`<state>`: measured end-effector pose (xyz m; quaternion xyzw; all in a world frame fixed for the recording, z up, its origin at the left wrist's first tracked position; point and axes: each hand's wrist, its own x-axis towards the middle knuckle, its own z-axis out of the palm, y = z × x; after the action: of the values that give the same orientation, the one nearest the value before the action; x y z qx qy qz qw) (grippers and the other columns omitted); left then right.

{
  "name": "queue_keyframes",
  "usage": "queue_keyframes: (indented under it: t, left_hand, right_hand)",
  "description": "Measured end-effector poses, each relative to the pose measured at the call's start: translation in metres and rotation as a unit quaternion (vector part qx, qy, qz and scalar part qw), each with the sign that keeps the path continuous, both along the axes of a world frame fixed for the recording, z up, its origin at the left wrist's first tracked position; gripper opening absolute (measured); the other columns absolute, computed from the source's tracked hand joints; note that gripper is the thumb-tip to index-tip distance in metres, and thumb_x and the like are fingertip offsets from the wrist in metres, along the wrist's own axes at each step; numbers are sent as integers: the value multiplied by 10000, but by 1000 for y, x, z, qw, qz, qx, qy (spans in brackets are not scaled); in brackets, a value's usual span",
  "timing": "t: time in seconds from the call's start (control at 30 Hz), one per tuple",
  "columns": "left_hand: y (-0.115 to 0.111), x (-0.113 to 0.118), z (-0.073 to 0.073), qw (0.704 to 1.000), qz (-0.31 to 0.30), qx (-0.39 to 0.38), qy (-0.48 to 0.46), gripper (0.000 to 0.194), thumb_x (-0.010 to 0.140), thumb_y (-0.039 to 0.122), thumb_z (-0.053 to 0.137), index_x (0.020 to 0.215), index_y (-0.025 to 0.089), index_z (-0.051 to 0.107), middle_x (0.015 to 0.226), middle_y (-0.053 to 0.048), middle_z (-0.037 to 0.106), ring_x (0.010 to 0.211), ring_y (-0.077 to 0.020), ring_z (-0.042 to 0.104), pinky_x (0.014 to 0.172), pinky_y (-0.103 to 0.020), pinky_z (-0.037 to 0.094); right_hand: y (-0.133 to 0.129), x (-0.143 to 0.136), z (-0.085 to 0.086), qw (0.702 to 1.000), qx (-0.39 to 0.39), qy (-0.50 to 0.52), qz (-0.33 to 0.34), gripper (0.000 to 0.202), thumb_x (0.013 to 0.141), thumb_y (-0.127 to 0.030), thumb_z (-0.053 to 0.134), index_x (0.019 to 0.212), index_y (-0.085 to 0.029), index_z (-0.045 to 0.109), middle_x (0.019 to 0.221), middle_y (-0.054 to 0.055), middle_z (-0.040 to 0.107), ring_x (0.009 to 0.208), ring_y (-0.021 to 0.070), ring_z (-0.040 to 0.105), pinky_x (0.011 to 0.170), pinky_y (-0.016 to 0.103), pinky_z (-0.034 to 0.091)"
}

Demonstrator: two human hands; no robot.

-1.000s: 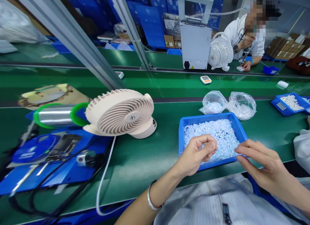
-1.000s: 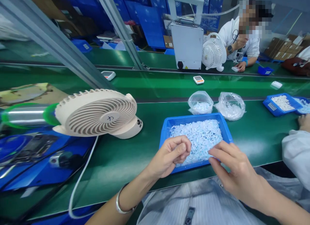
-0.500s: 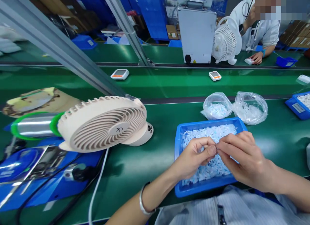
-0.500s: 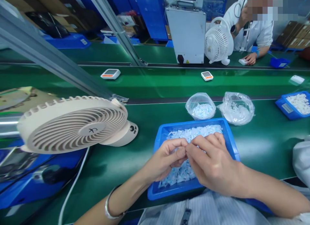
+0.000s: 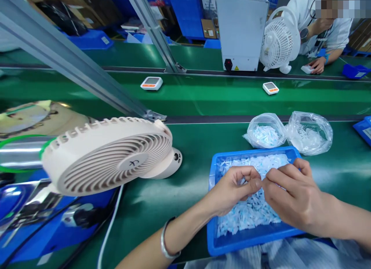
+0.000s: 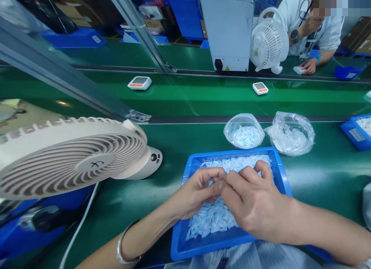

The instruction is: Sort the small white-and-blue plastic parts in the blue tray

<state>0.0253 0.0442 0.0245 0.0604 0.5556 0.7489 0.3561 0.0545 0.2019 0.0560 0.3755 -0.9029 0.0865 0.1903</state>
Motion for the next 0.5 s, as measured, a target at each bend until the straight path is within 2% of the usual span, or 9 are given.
queue_keyframes:
  t: [0.17, 0.27, 0.33, 0.43, 0.5]
  left_hand:
    - [-1, -3, 2, 998, 4, -29, 64, 240, 673, 323, 597, 559, 142, 487, 509, 52, 397, 463, -52, 328, 436, -191, 267]
    - [0, -1, 5, 994, -60, -48, 83, 168, 607, 236, 654, 578, 142, 517, 550, 31, 475, 534, -80, 426, 500, -201, 335]
    - [0, 0, 6, 990, -80, -61, 100, 140, 601, 205, 656, 583, 143, 532, 554, 24, 497, 545, -88, 446, 514, -205, 345]
    - [-2, -2, 4, 992, -32, -66, 107, 111, 675, 216, 586, 595, 141, 565, 536, 25, 484, 495, -66, 399, 478, -195, 314]
    - [-6, -6, 0, 997, 10, -43, 56, 117, 700, 244, 559, 660, 141, 596, 490, 46, 420, 432, -49, 322, 410, -182, 248]
  right_hand:
    - [0, -8, -1, 1000, -15, -11, 0, 183, 756, -88, 404, 644, -182, 513, 605, -7, 461, 561, 124, 302, 586, 308, 185]
    - [2, -15, -2, 999, -28, -14, -15, 230, 779, -105, 388, 598, -171, 513, 587, -2, 476, 559, 119, 298, 582, 303, 189]
    - [5, -21, -4, 998, -40, -34, -25, 260, 796, -120, 383, 569, -163, 502, 576, -5, 475, 547, 109, 292, 579, 296, 194]
    - [12, -30, -9, 992, -50, -107, -36, 276, 820, -154, 388, 564, -152, 491, 531, -18, 443, 514, 94, 298, 564, 283, 207]
    - [17, -36, -14, 983, -55, -172, -43, 259, 817, -142, 387, 581, -147, 494, 533, -16, 453, 516, 91, 346, 558, 272, 233]
